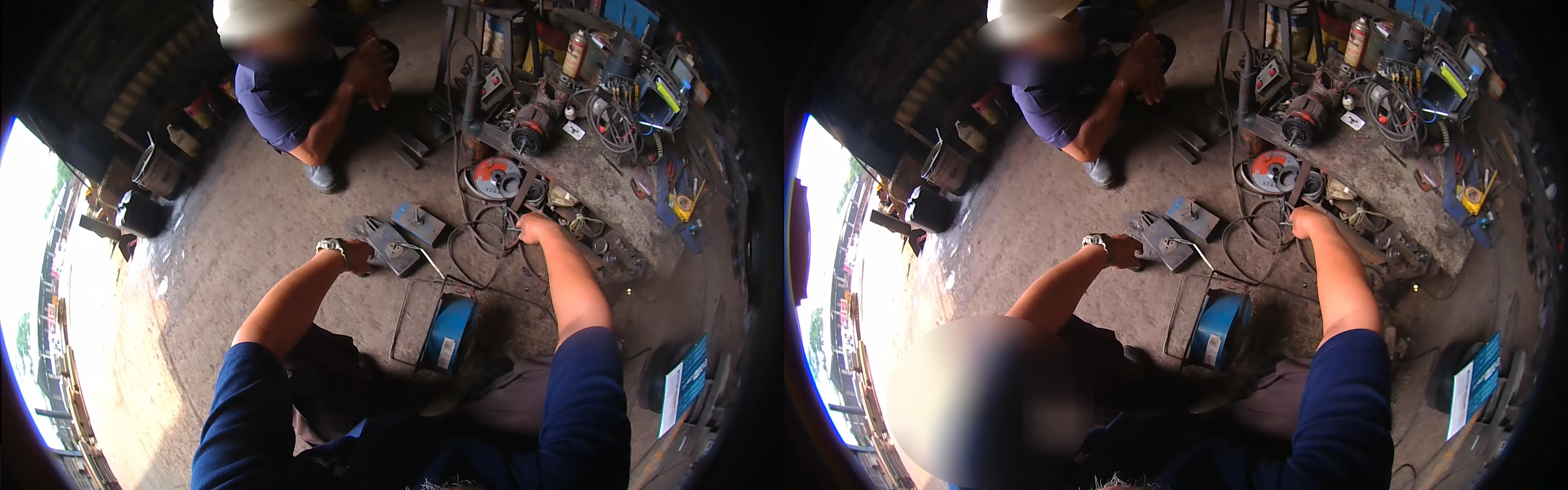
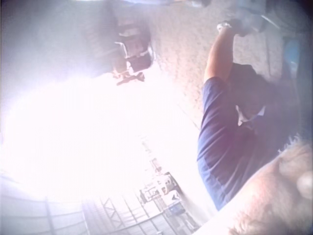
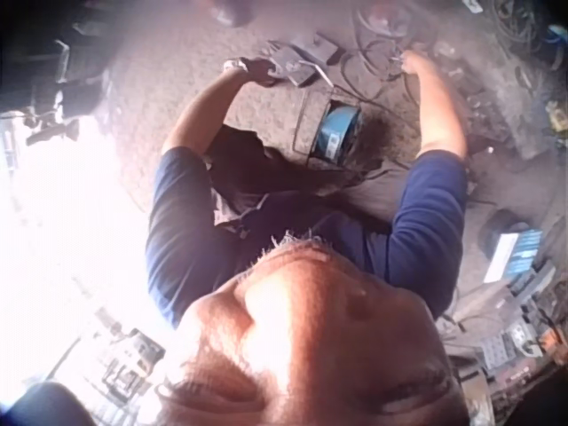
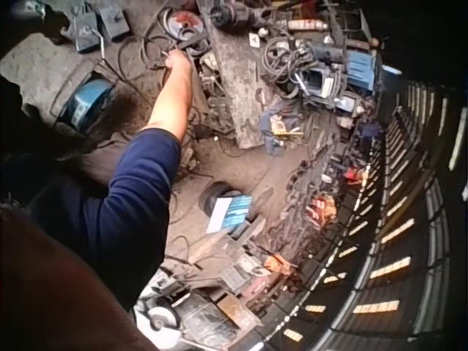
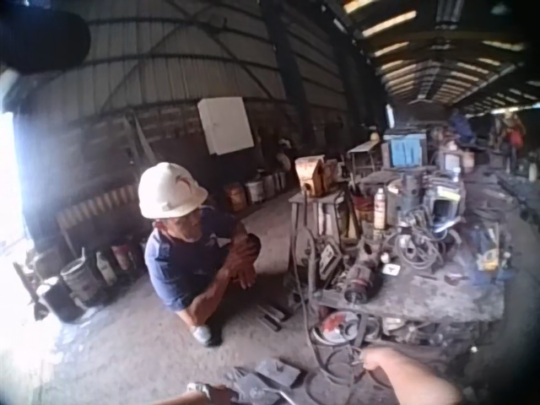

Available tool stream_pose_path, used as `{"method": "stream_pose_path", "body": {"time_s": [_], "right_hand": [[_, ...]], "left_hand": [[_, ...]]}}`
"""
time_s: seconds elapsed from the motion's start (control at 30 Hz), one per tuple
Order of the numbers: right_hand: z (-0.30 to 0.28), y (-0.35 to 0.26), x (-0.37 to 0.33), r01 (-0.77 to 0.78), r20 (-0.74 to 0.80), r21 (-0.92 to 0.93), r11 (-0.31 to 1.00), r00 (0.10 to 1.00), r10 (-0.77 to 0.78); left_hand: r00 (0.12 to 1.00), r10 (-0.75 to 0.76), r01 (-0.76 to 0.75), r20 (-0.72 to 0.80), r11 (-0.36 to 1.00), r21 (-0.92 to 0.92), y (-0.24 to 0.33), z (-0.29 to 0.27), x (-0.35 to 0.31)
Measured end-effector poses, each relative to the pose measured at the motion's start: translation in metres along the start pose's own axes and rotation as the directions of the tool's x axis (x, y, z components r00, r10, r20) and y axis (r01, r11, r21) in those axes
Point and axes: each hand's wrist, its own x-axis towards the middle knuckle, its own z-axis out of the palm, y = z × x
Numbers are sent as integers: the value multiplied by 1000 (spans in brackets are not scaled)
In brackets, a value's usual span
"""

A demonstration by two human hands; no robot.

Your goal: The person sits on the workshop floor and handles a small metal component, then uses a screwdriver to adjust a blue electrical box. A coworker in a hard hat is present nearby. The person continues to manipulate wires and tools around the box.

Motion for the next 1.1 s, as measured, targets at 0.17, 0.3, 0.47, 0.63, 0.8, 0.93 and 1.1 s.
{"method": "stream_pose_path", "body": {"time_s": [0.17,0.3,0.47,0.63,0.8,0.93,1.1], "right_hand": [[-2,-5,15,55,-71,36,998,996,-52],[-4,-20,10,73,-111,49,996,992,-67],[9,-11,33,113,-73,18,993,991,-111],[10,-11,25,111,-32,-11,994,993,-111],[0,-25,0,147,-271,90,985,955,-118],[3,-24,3,284,-486,100,954,850,-202],[5,-31,2,178,-326,81,981,934,-143]], "left_hand": [[999,37,-37,-17,999,-20,4,-2,7],[997,37,-33,62,998,-62,19,-4,8],[996,74,-72,53,997,-33,10,6,18],[997,45,-41,69,998,-50,17,-3,11],[977,103,-100,-187,995,25,25,-2,4],[913,140,-103,-383,988,116,59,-30,-4],[924,216,-174,-314,972,157,76,-28,-7]]}}
